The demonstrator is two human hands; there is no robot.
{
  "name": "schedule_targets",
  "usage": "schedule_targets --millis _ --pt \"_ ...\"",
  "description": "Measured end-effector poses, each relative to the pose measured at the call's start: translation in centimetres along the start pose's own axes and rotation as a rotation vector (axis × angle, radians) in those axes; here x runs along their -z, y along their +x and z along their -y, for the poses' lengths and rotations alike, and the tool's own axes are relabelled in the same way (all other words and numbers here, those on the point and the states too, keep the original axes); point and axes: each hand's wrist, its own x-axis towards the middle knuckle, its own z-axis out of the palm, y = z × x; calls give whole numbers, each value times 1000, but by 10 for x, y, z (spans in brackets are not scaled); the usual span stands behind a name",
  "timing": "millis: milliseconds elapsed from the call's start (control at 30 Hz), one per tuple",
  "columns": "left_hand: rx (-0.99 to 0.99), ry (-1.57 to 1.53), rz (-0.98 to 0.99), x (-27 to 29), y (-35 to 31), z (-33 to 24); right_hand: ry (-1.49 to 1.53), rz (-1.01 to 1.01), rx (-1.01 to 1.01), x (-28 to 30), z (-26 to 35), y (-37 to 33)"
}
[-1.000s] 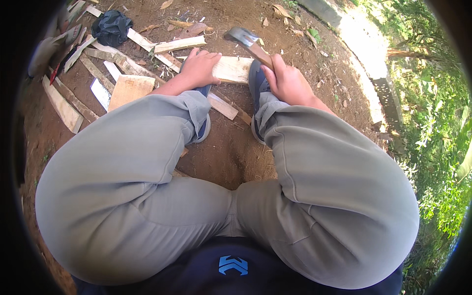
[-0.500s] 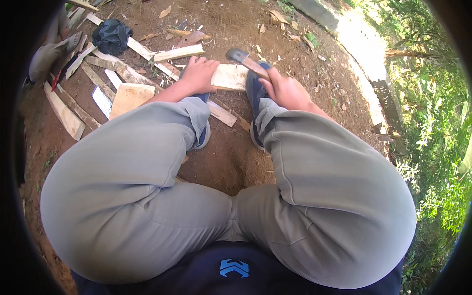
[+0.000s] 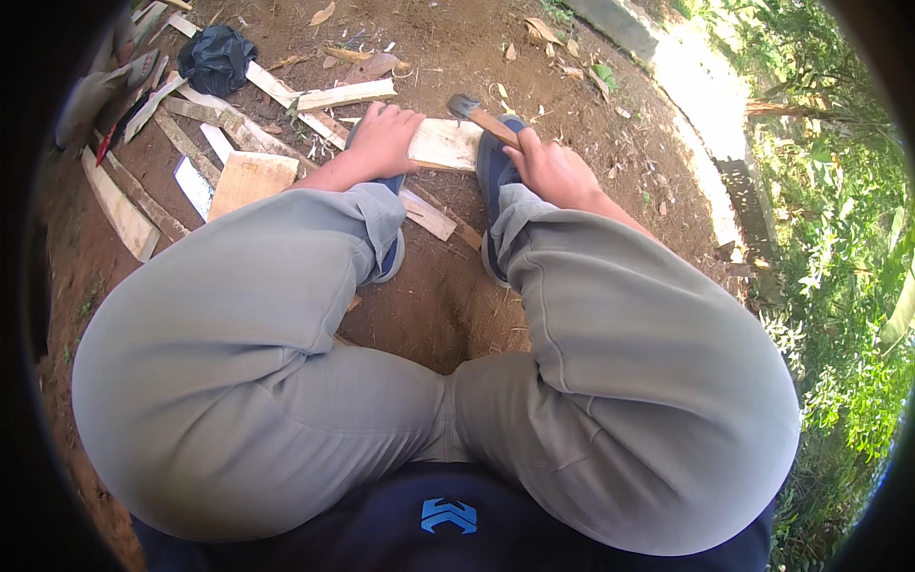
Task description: The person hammers a wooden wedge into a piece of wood while sitting on the ground and then picks up the wood pieces.
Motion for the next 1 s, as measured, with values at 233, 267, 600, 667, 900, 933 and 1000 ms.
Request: schedule_targets --millis 233,267,600,667,900,933,1000 --pt "42 -6 130 15 -2 -5 27 14 16 -9 1 -6" --pt "47 2 121 11 -3 -1 19 24 24 -3 1 -4" --pt "49 -10 116 8 -4 -3 310 -27 -53 -3 -5 -7" --pt "31 -22 96 11 -4 -1 421 -127 -101 -2 -2 -15" --pt "4 -27 -12 -7 -7 -1 987 46 -288 25 -16 -26" --pt "-7 -24 -72 -9 -9 2 1065 68 -291 37 -7 -28" --pt "35 -29 68 5 -8 -2 1045 73 -290 56 1 -28"
